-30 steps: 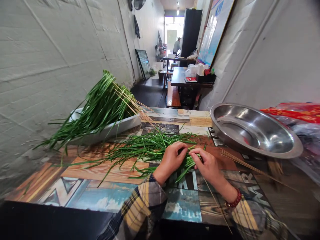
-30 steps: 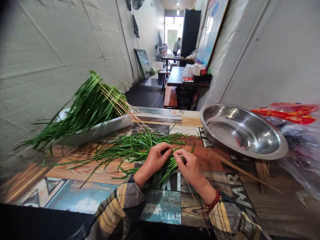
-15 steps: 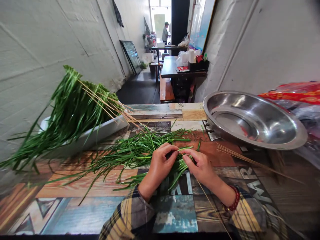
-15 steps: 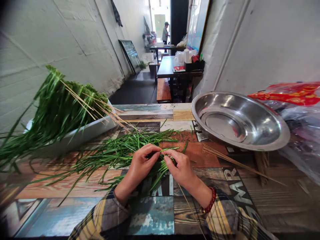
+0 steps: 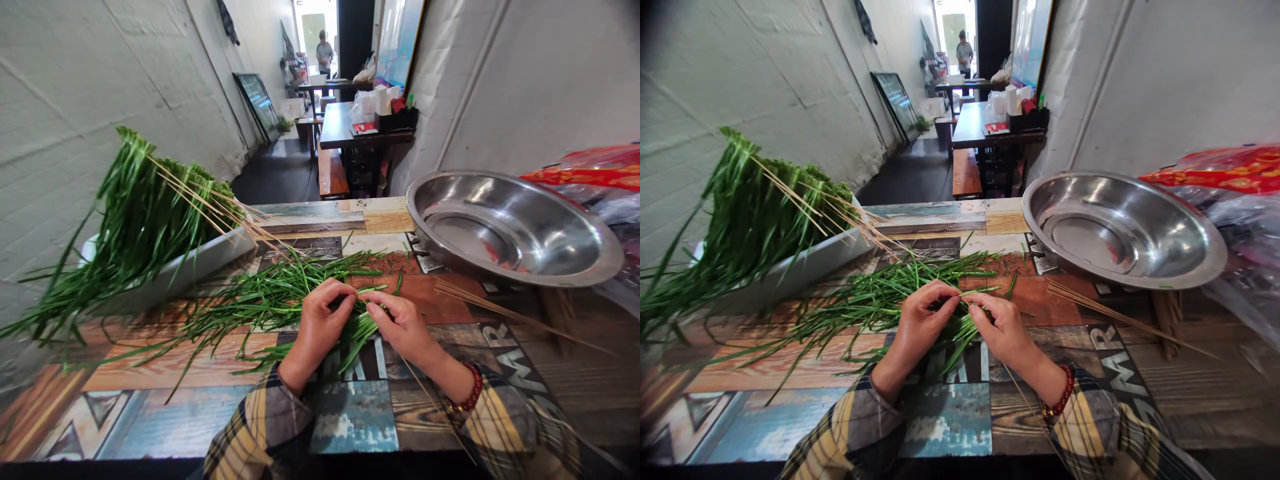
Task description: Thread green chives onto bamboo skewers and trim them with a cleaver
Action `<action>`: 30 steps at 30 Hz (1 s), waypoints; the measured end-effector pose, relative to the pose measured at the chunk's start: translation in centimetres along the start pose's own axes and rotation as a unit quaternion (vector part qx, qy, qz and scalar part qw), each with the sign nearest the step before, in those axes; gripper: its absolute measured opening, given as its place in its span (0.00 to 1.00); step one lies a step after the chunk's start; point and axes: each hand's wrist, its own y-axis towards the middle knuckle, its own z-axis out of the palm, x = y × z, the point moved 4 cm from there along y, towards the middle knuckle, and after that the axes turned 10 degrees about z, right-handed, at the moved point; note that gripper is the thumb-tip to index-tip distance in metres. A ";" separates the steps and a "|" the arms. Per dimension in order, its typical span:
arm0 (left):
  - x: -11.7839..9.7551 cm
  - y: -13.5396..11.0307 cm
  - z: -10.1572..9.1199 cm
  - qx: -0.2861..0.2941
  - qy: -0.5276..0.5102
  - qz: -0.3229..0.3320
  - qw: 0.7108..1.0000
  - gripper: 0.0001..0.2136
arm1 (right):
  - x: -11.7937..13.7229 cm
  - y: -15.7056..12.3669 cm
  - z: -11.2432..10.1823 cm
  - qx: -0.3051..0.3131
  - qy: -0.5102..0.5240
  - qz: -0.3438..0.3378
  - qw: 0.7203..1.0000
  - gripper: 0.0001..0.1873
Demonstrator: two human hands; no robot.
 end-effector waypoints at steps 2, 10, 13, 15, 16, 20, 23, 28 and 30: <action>-0.1 0.0 0.0 -0.002 -0.001 0.006 1.000 0.04 | 0.0 0.0 0.0 0.003 0.004 0.008 1.000 0.14; 0.0 -0.1 0.0 -0.007 0.000 -0.001 1.000 0.04 | 0.3 -0.1 0.0 0.001 0.014 -0.002 1.000 0.14; 0.1 -0.1 -0.1 -0.009 0.001 -0.012 1.000 0.04 | 0.2 -0.1 0.0 0.003 0.013 -0.004 1.000 0.14; 0.1 -0.1 -0.1 -0.010 0.001 -0.017 1.000 0.05 | 0.2 -0.2 0.0 0.003 0.012 -0.007 1.000 0.15; 0.1 -0.1 -0.1 -0.010 0.001 -0.017 1.000 0.05 | 0.2 -0.2 0.0 0.002 0.012 -0.008 1.000 0.15; -0.1 -0.1 -0.1 -0.012 0.004 -0.013 1.000 0.04 | 0.2 -0.2 0.0 0.001 0.010 -0.006 1.000 0.15; -0.3 -0.1 0.0 -0.010 0.012 -0.001 1.000 0.05 | 0.2 -0.3 0.0 -0.001 0.009 -0.006 1.000 0.15; -0.5 -0.1 0.1 -0.002 0.021 0.011 1.000 0.05 | 0.1 -0.2 0.0 -0.016 0.004 0.001 1.000 0.14; -0.5 -0.1 0.1 0.001 0.019 0.011 1.000 0.05 | 0.1 -0.2 0.0 -0.019 0.001 0.003 1.000 0.13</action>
